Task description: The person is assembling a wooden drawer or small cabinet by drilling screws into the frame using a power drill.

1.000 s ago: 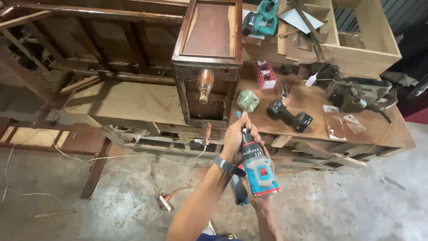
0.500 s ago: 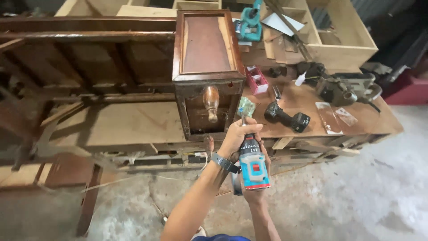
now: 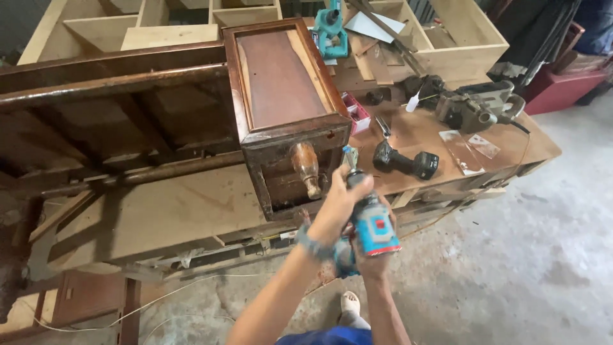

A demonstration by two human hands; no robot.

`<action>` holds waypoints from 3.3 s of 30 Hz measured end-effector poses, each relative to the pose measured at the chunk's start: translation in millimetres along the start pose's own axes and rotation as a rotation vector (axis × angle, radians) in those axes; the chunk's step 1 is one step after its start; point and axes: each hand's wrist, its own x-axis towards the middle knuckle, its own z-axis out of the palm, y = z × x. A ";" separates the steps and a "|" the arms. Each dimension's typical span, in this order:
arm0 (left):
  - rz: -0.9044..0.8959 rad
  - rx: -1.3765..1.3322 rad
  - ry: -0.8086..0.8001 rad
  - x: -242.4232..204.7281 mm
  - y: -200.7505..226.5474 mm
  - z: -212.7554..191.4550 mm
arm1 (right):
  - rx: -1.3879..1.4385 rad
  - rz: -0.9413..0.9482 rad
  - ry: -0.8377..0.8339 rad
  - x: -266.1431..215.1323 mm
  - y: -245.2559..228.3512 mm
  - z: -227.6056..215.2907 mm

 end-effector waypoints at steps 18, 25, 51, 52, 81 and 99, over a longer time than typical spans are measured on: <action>0.019 1.250 0.546 357.2 18.6 -275.9 | -0.241 -0.041 -0.024 40.7 9.9 36.3; -0.104 1.215 0.531 349.8 59.9 -251.0 | -0.142 0.022 -0.083 35.8 6.3 33.1; 0.069 1.496 0.908 447.5 53.8 -272.4 | -0.435 0.056 -0.168 10.3 48.5 4.3; 0.037 1.632 0.793 435.6 61.0 -263.9 | -0.410 0.016 -0.156 18.9 38.8 5.3; -0.048 1.793 0.608 418.3 71.4 -246.9 | -0.416 -0.002 -0.236 13.6 56.5 -2.5; 0.058 1.463 0.924 450.5 54.3 -265.0 | -0.138 0.094 -0.195 41.7 17.8 10.4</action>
